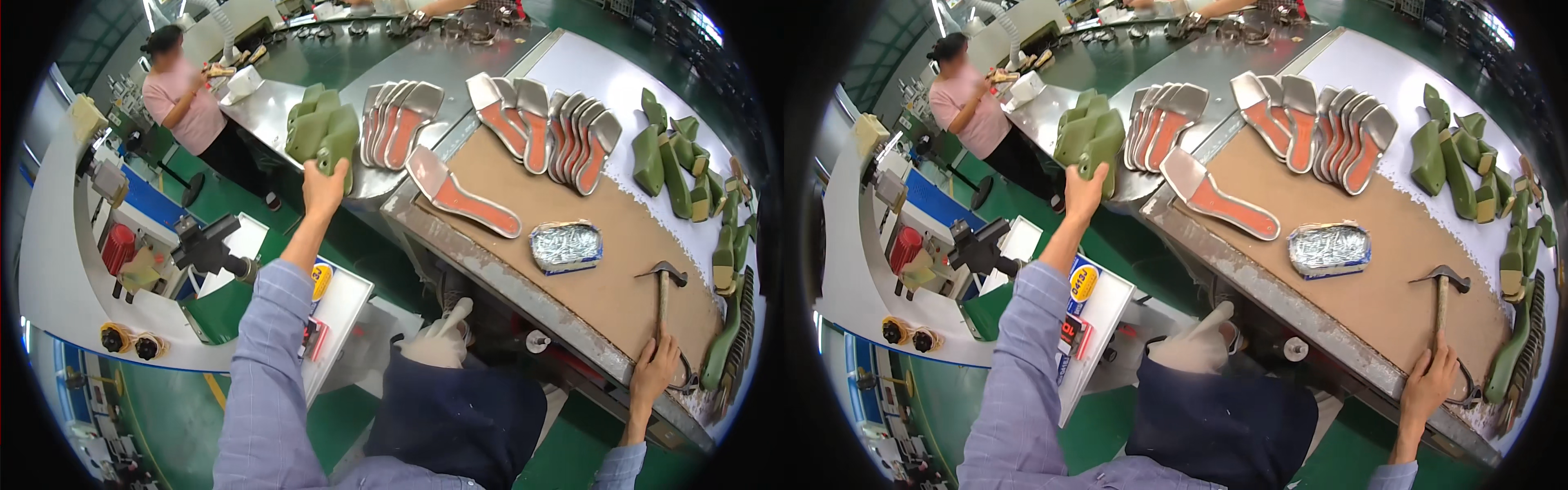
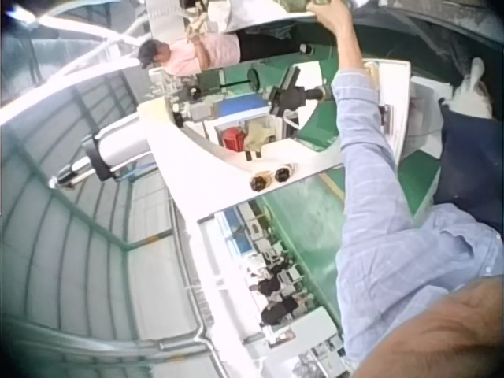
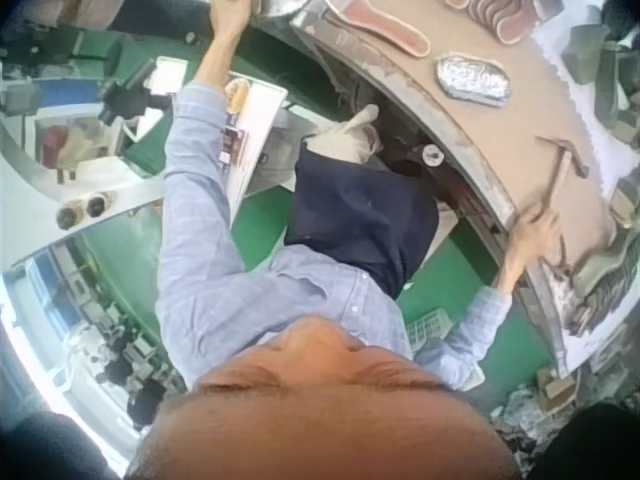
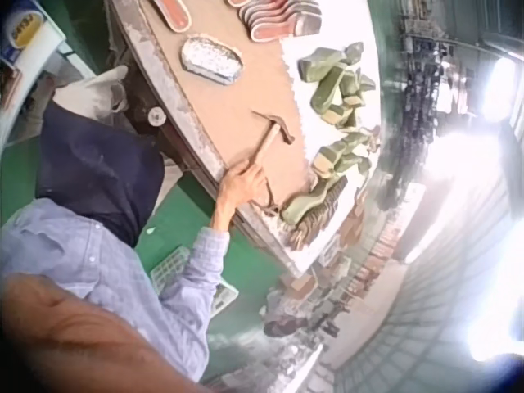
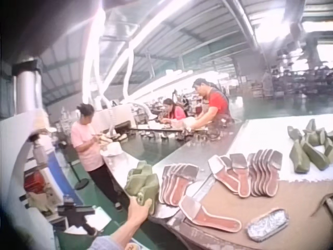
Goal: The person assembles green high-heeled shoes by placing a sole onto the shoe base and securing it with a hammer. They repeatedly pick up a shoe, position the sole, and tap it into place using a hammer and a small metal tool. The finished shoes are placed on a nearby metal table.
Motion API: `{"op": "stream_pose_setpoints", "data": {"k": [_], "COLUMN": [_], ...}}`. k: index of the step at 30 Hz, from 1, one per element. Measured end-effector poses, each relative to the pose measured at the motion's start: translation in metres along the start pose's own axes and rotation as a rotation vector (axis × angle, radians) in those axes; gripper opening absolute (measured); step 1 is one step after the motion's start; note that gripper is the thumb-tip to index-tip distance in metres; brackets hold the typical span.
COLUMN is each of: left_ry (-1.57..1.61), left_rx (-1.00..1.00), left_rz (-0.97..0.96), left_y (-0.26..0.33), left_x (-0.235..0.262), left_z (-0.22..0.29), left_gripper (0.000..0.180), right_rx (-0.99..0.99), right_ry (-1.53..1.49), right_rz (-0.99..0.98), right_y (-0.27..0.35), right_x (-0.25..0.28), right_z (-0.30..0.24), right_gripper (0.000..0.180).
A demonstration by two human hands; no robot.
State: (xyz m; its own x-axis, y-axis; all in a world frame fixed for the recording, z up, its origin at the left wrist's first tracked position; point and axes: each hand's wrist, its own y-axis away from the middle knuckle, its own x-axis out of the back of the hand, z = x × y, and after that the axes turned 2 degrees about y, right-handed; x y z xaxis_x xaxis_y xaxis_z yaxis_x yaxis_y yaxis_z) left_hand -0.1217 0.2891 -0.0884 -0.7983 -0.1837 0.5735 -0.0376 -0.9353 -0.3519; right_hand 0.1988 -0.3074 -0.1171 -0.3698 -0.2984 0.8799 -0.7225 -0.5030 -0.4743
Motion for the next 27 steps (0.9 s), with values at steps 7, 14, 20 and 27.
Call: {"op": "stream_pose_setpoints", "data": {"k": [7, 14, 20, 27], "left_ry": [-0.459, -0.309, -0.720, -0.195], "left_rx": [-0.168, -0.162, -0.174, -0.556], "left_rz": [0.059, 0.117, 0.197, -0.510], "left_y": [-0.038, -0.099, -0.149, 0.002], "left_x": [0.012, -0.028, -0.048, -0.138], "left_z": [-0.012, -0.034, -0.019, 0.187], "left_gripper": [0.077, 0.074, 0.069, 0.049], "right_rx": [0.002, -0.023, -0.018, -0.043], "right_ry": [-0.009, 0.002, -0.010, -0.023], "right_rz": [-0.004, -0.050, 0.021, 0.013], "right_y": [-0.003, 0.000, -0.011, -0.013], "right_x": [-0.002, 0.011, 0.015, 0.018], "right_z": [-0.001, -0.002, -0.020, -0.026], "right_gripper": [0.040, 0.041, 0.041, 0.040]}}
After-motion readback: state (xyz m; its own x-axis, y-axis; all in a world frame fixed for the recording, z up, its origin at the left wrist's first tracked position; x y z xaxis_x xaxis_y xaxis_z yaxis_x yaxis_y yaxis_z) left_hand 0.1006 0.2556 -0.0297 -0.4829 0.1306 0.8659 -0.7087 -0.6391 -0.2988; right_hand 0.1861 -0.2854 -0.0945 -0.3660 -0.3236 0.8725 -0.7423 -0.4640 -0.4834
